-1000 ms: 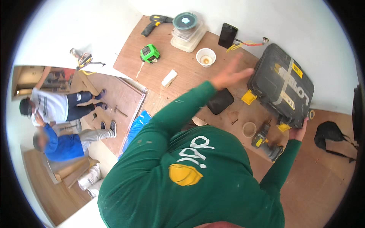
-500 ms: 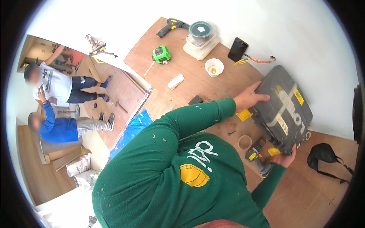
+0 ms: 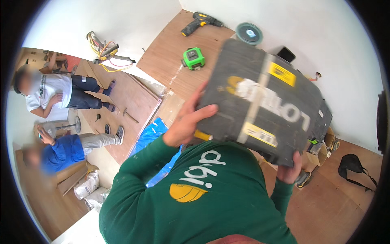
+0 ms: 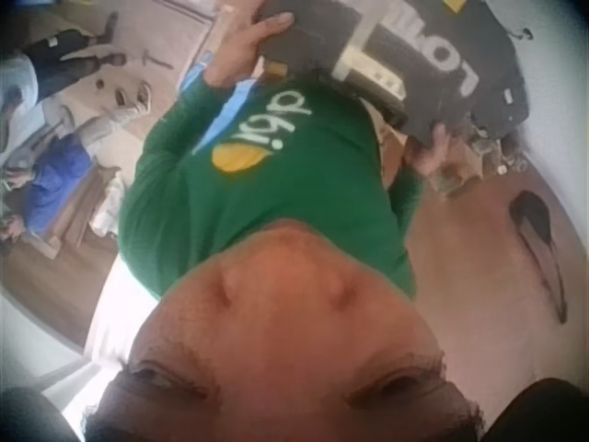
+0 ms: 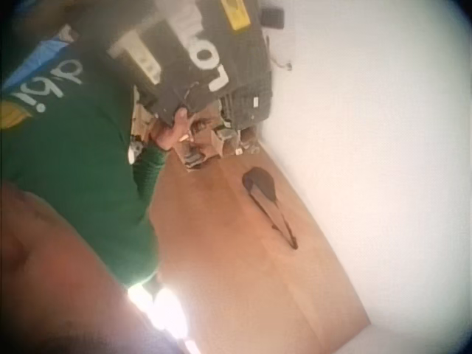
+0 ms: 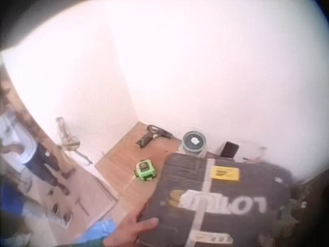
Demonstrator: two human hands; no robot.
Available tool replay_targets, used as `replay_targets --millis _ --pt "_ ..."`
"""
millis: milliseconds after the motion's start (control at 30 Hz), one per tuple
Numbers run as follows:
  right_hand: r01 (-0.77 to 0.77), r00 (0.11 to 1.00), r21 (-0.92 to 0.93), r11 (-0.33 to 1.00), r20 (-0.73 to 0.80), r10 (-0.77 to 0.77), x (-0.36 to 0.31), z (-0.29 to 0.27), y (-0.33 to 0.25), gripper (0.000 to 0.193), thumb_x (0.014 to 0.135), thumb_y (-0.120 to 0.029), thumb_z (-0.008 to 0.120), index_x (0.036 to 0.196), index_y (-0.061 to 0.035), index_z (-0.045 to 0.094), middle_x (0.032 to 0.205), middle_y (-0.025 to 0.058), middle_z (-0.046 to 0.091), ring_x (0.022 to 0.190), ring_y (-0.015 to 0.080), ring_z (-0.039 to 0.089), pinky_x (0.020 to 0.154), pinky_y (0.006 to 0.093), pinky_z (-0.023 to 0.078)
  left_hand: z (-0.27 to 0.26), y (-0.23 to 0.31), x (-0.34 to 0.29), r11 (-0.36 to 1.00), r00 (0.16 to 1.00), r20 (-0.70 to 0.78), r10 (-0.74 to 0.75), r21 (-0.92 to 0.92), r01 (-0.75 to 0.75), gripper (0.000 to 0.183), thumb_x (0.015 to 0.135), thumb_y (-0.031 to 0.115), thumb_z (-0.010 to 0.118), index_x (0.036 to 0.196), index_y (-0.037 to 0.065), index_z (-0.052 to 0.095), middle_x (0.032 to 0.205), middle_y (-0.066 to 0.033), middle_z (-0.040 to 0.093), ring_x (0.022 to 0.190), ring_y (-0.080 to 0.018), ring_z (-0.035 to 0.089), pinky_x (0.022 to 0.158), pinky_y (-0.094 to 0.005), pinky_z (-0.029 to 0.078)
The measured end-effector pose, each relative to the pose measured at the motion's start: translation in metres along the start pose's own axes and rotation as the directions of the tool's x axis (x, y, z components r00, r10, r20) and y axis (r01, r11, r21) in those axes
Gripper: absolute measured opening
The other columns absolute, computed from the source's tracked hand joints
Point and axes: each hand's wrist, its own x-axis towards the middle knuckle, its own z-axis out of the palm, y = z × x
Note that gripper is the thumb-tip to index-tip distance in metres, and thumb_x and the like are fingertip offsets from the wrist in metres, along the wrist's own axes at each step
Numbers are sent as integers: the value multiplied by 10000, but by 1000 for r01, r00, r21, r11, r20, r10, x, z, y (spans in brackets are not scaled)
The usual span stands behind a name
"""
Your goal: The person removes a green laser level from a yellow tripod, places it on a workbench, and opens a black carrying case. They then retrieve a black battery pack, attach it to the laser level, and activate the device to project a green laser line. Finally, they place the laser level and battery back into the case and close it.
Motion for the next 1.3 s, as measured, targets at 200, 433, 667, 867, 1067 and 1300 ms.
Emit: replay_targets --millis 200,433,667,867,1067,1300 --pt "-281 908 -196 939 262 326 69 170 66 867 904 -244 702 1628 34 313 1578 169 478 1438 258 472 1201 378 357 -134 20 -99 998 922 -386 26 -40 -45 762 1006 230 640 1649 44 276 1571 -161 485 1433 -275 493 1192 -415 391" --pt "-446 679 -397 802 434 592 122 274 168 932 940 -295 734 1664 23 242 1639 165 418 1494 235 401 1246 357 277 -231 -19 -162 975 774 -630 -60 -203 -91 588 1063 306 593 1556 34 424 1493 -111 580 1366 -262 564 1177 -427 406" --pt "-436 611 -382 815 539 579 199 307 287 953 936 -340 749 1673 -13 242 1611 163 464 1470 254 441 1237 360 296 -329 -60 -108 948 757 -652 36 -218 -233 621 1044 211 633 1593 56 389 1517 -108 547 1381 -240 535 1169 -394 410" --pt "-387 731 -366 846 438 524 231 325 297 981 909 -371 787 1647 18 272 1572 176 494 1427 255 486 1206 365 349 -381 -52 -36 954 807 -586 73 -194 -227 538 1060 264 611 1523 35 461 1457 -112 603 1336 -253 585 1145 -420 439" --pt "-356 870 -280 891 248 426 233 322 300 891 914 -368 800 1553 87 379 1435 204 589 1287 242 597 1103 373 471 -393 -16 17 968 875 -478 73 -179 -178 520 1045 259 623 1494 36 484 1422 -123 627 1299 -265 617 1122 -428 469" --pt "29 945 -791 611 222 242 248 290 270 724 912 -280 800 1508 -16 484 1370 159 620 1252 247 619 1068 387 500 -409 -12 46 980 893 -439 97 -112 -162 567 1016 196 625 1532 33 455 1448 -123 600 1338 -262 582 1139 -409 452"
